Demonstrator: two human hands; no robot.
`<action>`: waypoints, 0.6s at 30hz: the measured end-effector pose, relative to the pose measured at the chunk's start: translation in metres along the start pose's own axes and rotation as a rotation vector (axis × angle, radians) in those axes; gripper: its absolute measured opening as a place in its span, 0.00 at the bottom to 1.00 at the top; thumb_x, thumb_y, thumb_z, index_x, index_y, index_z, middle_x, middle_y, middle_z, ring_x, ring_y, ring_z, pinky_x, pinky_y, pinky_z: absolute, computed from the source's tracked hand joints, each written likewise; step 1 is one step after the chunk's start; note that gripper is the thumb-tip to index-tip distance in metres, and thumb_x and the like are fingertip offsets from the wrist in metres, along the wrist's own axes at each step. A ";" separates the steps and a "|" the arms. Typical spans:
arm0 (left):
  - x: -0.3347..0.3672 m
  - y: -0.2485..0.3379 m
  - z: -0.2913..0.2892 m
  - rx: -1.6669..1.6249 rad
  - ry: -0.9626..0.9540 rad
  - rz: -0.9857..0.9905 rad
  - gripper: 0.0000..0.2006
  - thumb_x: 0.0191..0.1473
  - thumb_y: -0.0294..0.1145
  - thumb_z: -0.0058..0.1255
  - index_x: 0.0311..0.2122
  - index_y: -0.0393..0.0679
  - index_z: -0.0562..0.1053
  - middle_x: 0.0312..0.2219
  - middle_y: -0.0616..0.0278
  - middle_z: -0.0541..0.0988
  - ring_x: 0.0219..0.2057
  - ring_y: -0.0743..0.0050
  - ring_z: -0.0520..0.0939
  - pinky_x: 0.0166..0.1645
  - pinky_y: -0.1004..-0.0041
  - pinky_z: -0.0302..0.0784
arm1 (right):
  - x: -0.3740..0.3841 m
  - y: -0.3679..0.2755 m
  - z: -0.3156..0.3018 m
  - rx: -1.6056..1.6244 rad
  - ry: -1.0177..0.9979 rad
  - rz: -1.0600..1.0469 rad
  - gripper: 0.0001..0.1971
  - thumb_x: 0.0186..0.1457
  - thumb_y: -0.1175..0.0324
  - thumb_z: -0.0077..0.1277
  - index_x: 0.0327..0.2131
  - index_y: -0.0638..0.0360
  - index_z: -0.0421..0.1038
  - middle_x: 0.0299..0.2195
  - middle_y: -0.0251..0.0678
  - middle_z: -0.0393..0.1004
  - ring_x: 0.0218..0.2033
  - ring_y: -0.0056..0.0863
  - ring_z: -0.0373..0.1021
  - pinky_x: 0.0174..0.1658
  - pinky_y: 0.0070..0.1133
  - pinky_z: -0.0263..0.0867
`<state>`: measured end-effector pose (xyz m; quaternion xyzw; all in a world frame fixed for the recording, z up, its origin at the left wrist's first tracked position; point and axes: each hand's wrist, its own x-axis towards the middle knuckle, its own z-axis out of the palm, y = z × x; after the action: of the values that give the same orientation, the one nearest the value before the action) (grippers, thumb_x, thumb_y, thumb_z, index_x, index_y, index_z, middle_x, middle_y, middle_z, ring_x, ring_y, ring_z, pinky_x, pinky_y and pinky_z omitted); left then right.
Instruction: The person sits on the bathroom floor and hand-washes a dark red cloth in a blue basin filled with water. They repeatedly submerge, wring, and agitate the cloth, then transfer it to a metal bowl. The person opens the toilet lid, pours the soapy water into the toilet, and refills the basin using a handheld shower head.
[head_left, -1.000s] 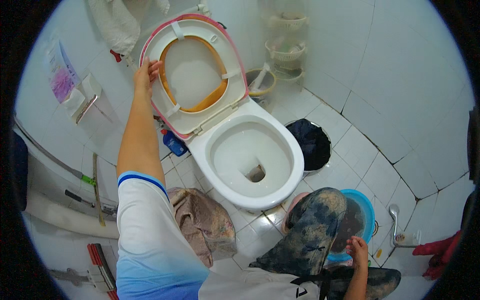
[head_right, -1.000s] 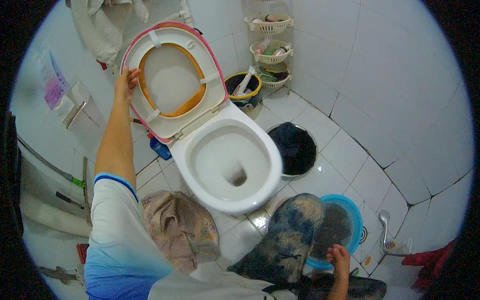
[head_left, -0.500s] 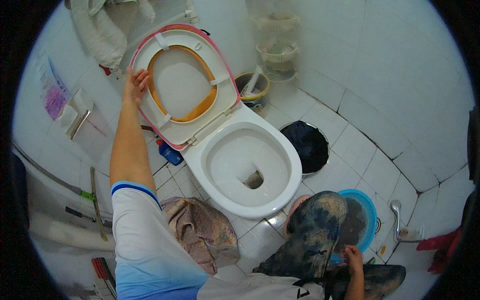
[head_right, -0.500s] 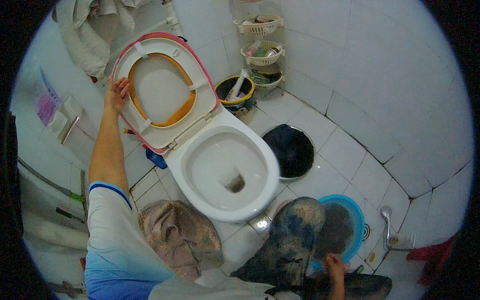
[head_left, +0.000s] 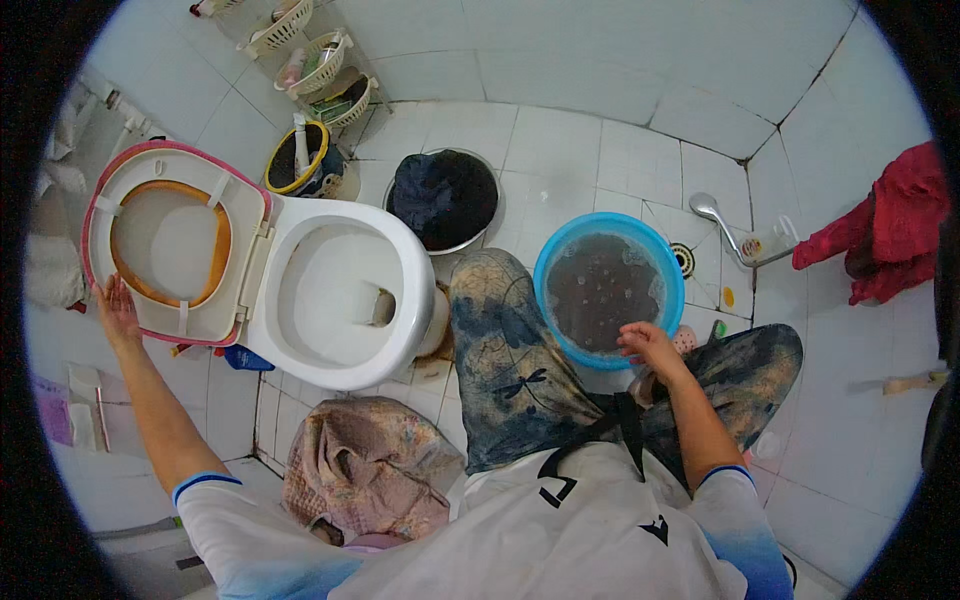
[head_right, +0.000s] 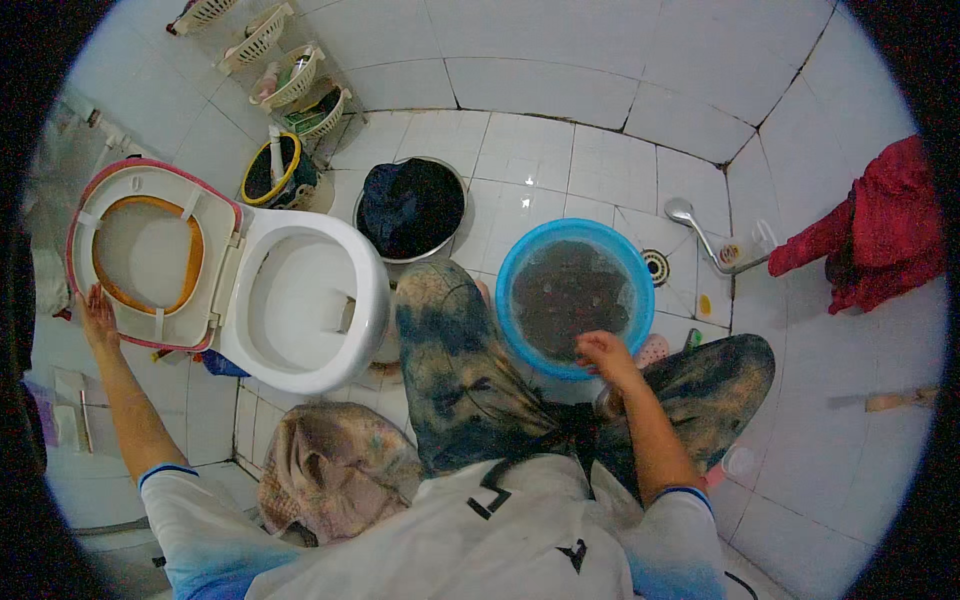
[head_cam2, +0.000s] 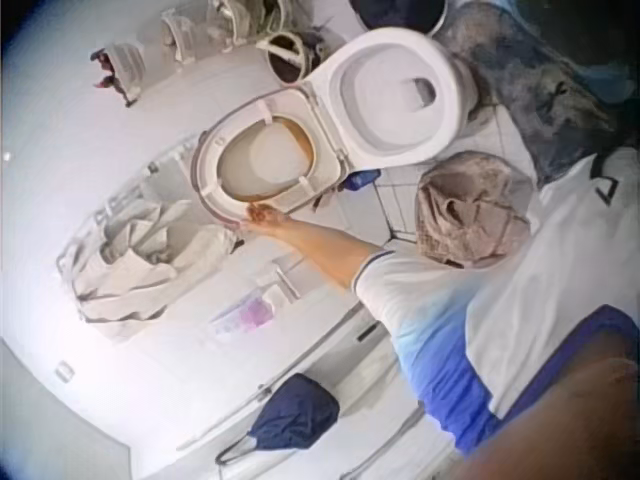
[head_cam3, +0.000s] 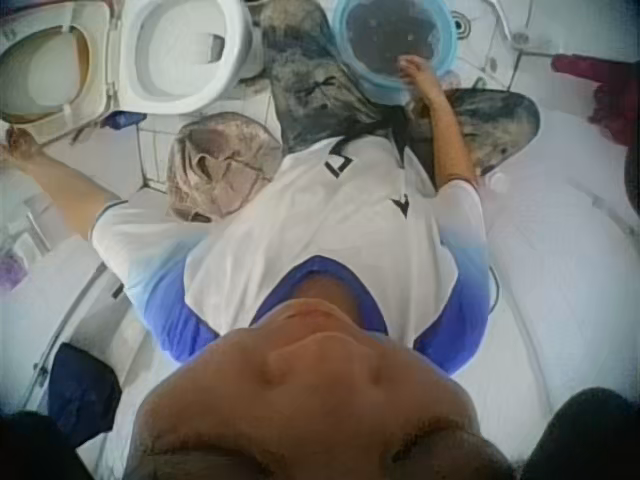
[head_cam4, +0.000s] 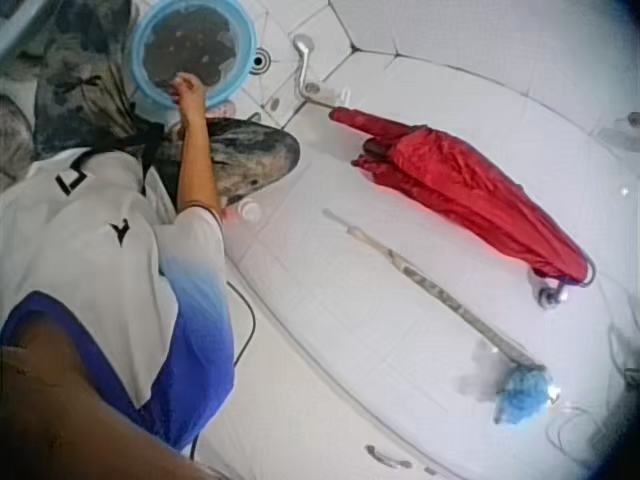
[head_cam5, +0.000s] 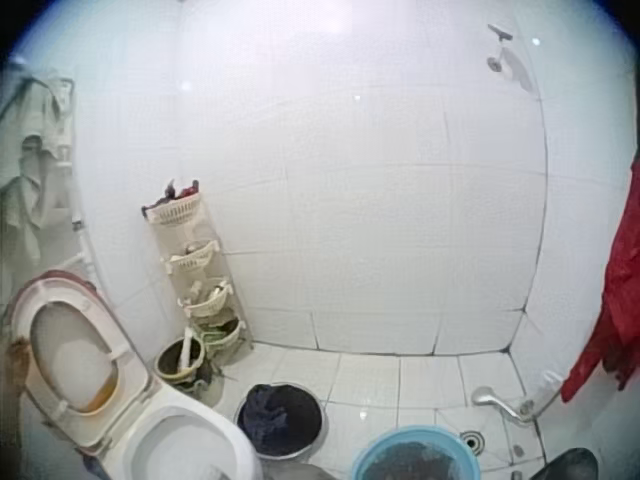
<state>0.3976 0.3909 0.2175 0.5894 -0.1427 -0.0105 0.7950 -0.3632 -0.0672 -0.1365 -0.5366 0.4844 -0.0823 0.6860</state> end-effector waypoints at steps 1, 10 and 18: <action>-0.004 0.003 0.017 -0.047 -0.103 0.004 0.23 0.56 0.47 0.45 0.49 0.38 0.67 0.47 0.61 0.71 0.46 0.75 0.71 0.51 0.76 0.67 | 0.003 -0.004 0.001 0.068 -0.015 -0.032 0.17 0.53 0.60 0.51 0.43 0.58 0.68 0.34 0.33 0.74 0.30 0.22 0.71 0.30 0.21 0.66; -0.335 -0.204 0.469 -0.139 -0.941 -0.356 0.18 0.56 0.41 0.43 0.47 0.39 0.67 0.46 0.57 0.72 0.48 0.67 0.71 0.55 0.71 0.62 | 0.107 -0.045 -0.061 0.436 0.324 -0.170 0.13 0.53 0.65 0.49 0.40 0.60 0.68 0.30 0.32 0.74 0.26 0.18 0.70 0.26 0.16 0.66; -0.441 -0.582 0.422 0.577 -0.268 -0.703 0.15 0.45 0.40 0.55 0.35 0.40 0.75 0.32 0.56 0.78 0.36 0.63 0.76 0.42 0.68 0.70 | 0.182 0.114 -0.122 -0.044 0.999 -0.070 0.14 0.52 0.61 0.46 0.32 0.64 0.71 0.24 0.34 0.71 0.21 0.24 0.67 0.24 0.24 0.62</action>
<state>-0.0380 -0.0990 -0.3131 0.7924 -0.0328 -0.3148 0.5215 -0.4076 -0.2157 -0.3294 -0.4620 0.7370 -0.3421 0.3555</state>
